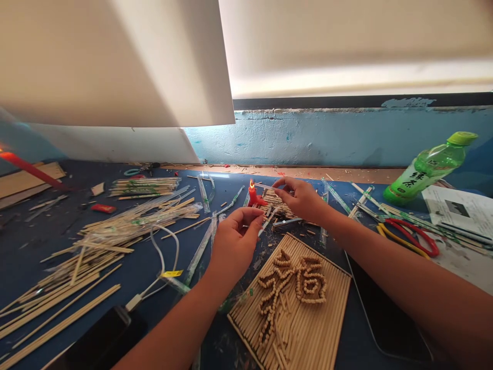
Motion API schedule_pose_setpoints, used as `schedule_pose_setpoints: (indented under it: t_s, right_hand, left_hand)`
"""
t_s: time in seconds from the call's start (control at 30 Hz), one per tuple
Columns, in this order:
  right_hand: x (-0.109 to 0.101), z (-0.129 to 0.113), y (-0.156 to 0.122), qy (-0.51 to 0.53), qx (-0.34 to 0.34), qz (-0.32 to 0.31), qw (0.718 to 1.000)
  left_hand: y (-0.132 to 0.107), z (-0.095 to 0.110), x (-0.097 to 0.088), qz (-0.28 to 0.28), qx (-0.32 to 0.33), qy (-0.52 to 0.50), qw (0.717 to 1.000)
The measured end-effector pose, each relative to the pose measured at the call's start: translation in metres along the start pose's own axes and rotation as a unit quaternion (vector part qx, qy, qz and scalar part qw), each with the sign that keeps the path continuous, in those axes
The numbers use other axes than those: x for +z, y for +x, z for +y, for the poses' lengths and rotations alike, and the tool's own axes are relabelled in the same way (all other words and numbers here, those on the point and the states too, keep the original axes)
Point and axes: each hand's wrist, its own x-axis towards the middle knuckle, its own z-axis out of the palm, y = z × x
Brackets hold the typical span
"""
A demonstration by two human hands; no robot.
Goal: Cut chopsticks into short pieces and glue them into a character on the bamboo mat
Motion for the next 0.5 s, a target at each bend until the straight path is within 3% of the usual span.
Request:
schedule_pose_setpoints:
  t_s: [0.27,0.5]
  right_hand:
    - [0.002,0.008,0.004,0.023,0.026,-0.006,0.999]
    - [-0.047,0.028,-0.026,-0.022,0.078,0.036,0.996]
  left_hand:
    - [0.001,-0.002,0.000,0.014,-0.001,0.004,1.000]
    - [0.002,-0.003,-0.002,0.005,-0.008,-0.006,1.000]
